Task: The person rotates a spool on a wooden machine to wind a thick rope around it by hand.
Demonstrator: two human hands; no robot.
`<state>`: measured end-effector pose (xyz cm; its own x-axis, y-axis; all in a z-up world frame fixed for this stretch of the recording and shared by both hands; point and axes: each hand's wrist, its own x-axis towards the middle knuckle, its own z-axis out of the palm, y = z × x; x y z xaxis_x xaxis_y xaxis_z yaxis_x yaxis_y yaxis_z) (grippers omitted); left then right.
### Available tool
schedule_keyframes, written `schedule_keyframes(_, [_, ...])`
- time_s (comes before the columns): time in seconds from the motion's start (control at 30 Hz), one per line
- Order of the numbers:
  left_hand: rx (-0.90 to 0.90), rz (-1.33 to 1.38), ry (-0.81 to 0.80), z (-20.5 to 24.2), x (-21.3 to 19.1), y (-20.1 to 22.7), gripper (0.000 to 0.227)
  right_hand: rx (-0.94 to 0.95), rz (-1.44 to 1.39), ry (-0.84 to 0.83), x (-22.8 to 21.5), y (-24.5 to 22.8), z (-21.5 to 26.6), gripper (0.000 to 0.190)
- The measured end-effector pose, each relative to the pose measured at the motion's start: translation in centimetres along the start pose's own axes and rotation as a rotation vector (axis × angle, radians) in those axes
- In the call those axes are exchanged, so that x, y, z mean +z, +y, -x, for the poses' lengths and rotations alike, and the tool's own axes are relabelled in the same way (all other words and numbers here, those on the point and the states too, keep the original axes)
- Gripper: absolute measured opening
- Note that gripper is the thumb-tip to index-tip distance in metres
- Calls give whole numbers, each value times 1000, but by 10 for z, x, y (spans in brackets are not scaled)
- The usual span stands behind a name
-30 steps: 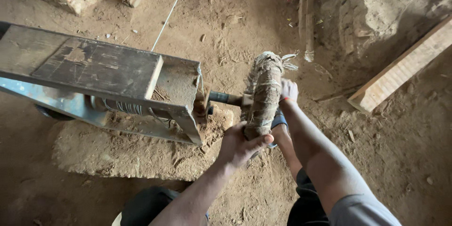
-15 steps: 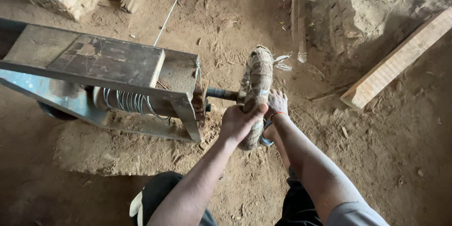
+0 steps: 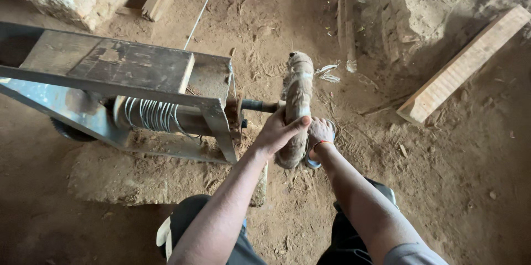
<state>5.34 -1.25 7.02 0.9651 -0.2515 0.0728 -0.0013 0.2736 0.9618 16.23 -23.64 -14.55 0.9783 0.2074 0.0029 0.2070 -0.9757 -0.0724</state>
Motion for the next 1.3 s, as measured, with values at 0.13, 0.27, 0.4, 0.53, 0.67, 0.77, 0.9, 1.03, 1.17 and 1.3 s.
schedule_keyframes(0.13, [16,-126,-81,8,-4,6,106,-32,51,-21,5,3,12,39])
schedule_keyframes(0.27, [-50,-514,-116,26,-8,15,103,-40,-47,-8,-11,-8,20,42])
schedule_keyframes(0.4, [-43,-927,-178,38,-8,23,97,-12,-32,-40,-25,-17,36,45])
schedule_keyframes(0.53, [-317,-963,-160,46,-9,22,106,26,-62,-66,-32,-25,49,40])
schedule_keyframes(0.67, [-376,-977,-231,51,-15,5,102,66,-119,-122,-51,-35,66,43])
schedule_keyframes(0.77, [-369,-949,-297,52,-15,-14,82,72,-99,-149,-70,-45,79,48])
schedule_keyframes(0.9, [-310,-953,-229,52,-17,-31,74,92,-175,-202,-89,-52,86,46])
schedule_keyframes(1.03, [-297,-904,-234,51,-19,-34,78,93,-217,-241,-99,-53,94,40])
schedule_keyframes(1.17, [-273,-951,-240,54,-17,-29,81,123,-260,-274,-110,-57,103,40])
schedule_keyframes(1.3, [-235,-946,-243,57,-18,-25,86,137,-227,-326,-121,-61,106,42])
